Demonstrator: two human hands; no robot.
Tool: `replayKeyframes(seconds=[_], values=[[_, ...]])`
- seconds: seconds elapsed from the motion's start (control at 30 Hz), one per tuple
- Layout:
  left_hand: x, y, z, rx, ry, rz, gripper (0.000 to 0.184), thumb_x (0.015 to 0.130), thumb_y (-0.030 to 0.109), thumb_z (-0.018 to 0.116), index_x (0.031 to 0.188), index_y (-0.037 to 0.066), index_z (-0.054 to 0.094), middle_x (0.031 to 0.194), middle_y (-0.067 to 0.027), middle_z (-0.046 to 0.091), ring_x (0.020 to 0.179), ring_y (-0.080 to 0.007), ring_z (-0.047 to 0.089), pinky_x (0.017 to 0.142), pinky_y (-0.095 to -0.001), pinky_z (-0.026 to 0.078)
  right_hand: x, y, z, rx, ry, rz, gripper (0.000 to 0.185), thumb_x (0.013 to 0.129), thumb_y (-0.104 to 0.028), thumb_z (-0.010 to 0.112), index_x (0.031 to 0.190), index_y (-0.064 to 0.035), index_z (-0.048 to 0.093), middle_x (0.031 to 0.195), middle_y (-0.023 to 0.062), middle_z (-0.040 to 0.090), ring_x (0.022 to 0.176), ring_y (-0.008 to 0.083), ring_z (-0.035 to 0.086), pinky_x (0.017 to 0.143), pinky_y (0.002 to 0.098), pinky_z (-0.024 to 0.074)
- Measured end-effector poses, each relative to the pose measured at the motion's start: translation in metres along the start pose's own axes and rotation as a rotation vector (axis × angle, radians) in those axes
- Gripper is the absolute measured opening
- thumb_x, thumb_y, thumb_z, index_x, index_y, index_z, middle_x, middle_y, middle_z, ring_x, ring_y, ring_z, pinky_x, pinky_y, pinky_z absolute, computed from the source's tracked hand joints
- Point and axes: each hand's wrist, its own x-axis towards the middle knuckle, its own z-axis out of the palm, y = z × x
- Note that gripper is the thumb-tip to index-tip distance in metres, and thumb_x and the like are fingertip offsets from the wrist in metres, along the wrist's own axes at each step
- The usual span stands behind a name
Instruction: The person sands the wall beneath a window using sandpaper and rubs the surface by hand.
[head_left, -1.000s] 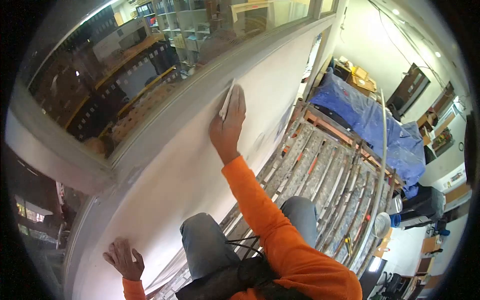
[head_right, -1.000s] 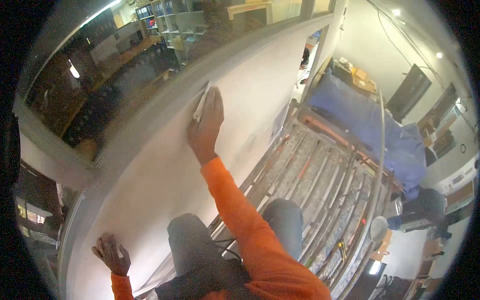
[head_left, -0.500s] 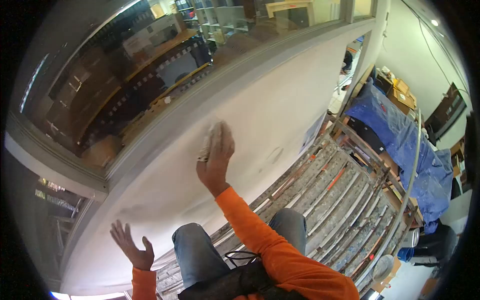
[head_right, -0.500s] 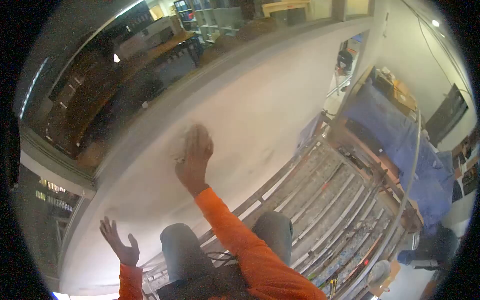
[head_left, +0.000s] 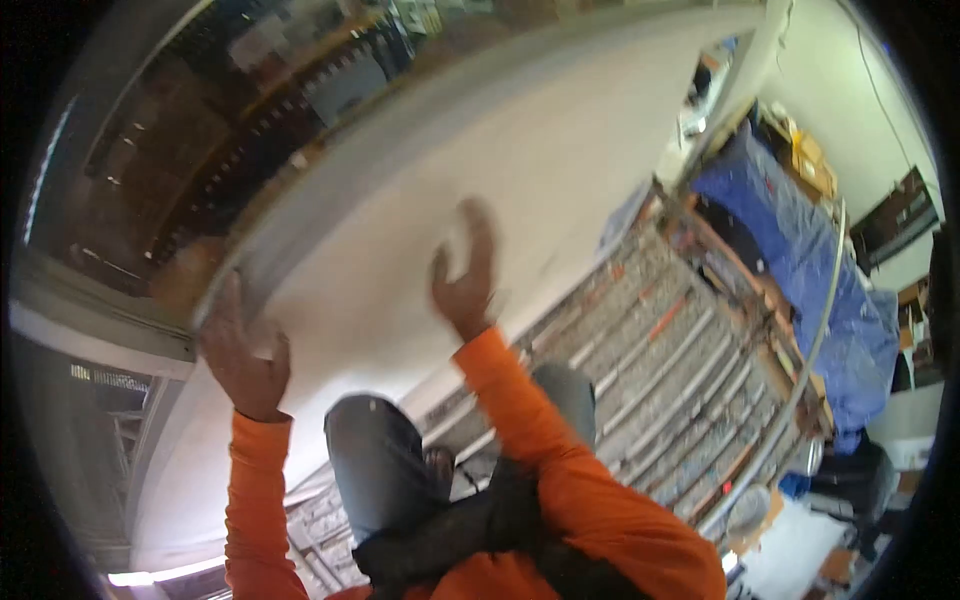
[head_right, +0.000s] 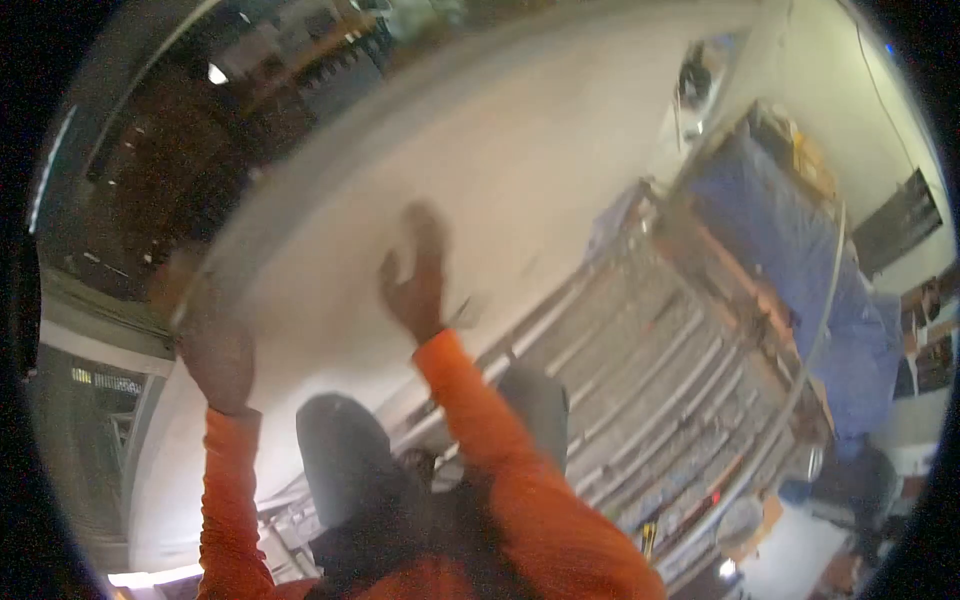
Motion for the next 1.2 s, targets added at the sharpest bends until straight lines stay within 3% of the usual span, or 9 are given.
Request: replayKeyframes(seconds=[0.13,0.3,0.37,0.47,0.53,0.6,1.0,1.07,1.2], values=[[-0.014,-0.024,-0.002,0.117,0.02,0.098,0.062,0.091,0.029,0.055,0.145,0.002,0.044,0.144,-0.0173,0.052,0.131,-0.0331,0.048,0.109,-0.0442,0.033,-0.034,0.203,-0.124,-0.526,0.19,0.514,0.037,0.096,-0.018,0.055,0.126,0.0034,0.056,0.126,0.0203,0.06,0.116,0.0349,0.058,0.097,0.0397,0.0463],[-0.015,-0.004,-0.002,-0.036,0.16,0.21,0.065,0.097,0.051,0.05,0.139,0.001,0.051,0.138,-0.0178,0.057,0.123,-0.0351,0.058,0.105,-0.0478,0.043,-0.147,0.15,-0.335,-0.295,-0.302,0.794,0.029,0.096,-0.012,0.051,0.115,0.0047,0.064,0.11,0.0146,0.069,0.096,0.0233,0.066,0.083,0.0321,0.053],[-0.027,-0.023,-0.03,0.027,0.21,0.231,0.063,0.098,0.051,0.049,0.137,0.001,0.053,0.136,-0.0182,0.058,0.123,-0.0352,0.058,0.105,-0.0484,0.044,-0.215,0.134,-0.359,-0.798,-0.087,0.738,0.037,0.096,-0.028,0.056,0.113,0.0027,0.065,0.101,0.0174,0.07,0.089,0.0264,0.067,0.08,0.0378,0.0526],[-0.021,-0.034,-0.051,0.05,0.225,0.314,0.055,0.098,0.041,0.055,0.138,0.002,0.053,0.137,-0.0186,0.057,0.125,-0.0353,0.056,0.106,-0.0484,0.043,-0.386,0.125,-0.397,-0.674,0.049,1.055,0.034,0.093,-0.023,0.056,0.112,0.004,0.066,0.104,0.0233,0.07,0.1,0.0386,0.066,0.089,0.0452,0.0496],[-0.009,-0.028,-0.055,0.039,0.242,0.368,0.052,0.097,0.032,0.062,0.138,0.002,0.051,0.139,-0.0187,0.055,0.126,-0.0353,0.055,0.106,-0.048,0.043,-0.378,0.048,-0.373,-0.869,-0.227,1.402,0.033,0.096,-0.025,0.053,0.111,-0.0004,0.067,0.105,0.0233,0.069,0.099,0.0369,0.065,0.089,0.0449,0.0492],[0.003,-0.02,-0.043,0.19,0.266,0.334,0.058,0.099,0.049,0.049,0.135,0.004,0.055,0.136,-0.0181,0.058,0.124,-0.0365,0.057,0.105,-0.0505,0.044,-0.427,0.029,-0.363,-0.766,-0.216,1.484,0.033,0.096,-0.027,0.052,0.112,-0.0013,0.067,0.106,0.0228,0.069,0.101,0.0361,0.065,0.089,0.0445,0.049],[0.0,-0.012,-0.046,-0.093,0.209,0.356,0.052,0.095,0.033,0.059,0.136,0.003,0.053,0.131,-0.0207,0.06,0.118,-0.0389,0.059,0.104,-0.0518,0.043,-0.537,-0.038,-0.342,-0.337,0.472,1.448,0.035,0.095,-0.03,0.049,0.115,-0.0075,0.067,0.114,0.022,0.067,0.111,0.0354,0.062,0.091,0.0443,0.0491],[0.003,-0.039,-0.027,-0.133,0.16,0.303,0.05,0.095,0.029,0.058,0.137,0.002,0.052,0.132,-0.0208,0.059,0.12,-0.0387,0.057,0.105,-0.0513,0.041,-0.502,-0.068,-0.363,-0.895,-0.204,1.495,0.031,0.094,-0.023,0.047,0.105,-0.0071,0.07,0.101,0.023,0.069,0.101,0.0378,0.066,0.086,0.047,0.0517],[0.006,-0.009,-0.043,-0.27,0.092,0.215,0.048,0.093,0.019,0.058,0.136,0.0,0.052,0.136,-0.0197,0.056,0.126,-0.0374,0.052,0.108,-0.0495,0.038,-0.55,-0.071,-0.391,-0.795,0.286,1.5,0.038,0.088,-0.04,0.055,0.103,-0.0093,0.073,0.101,0.0233,0.07,0.097,0.0403,0.067,0.085,0.047,0.0516]])
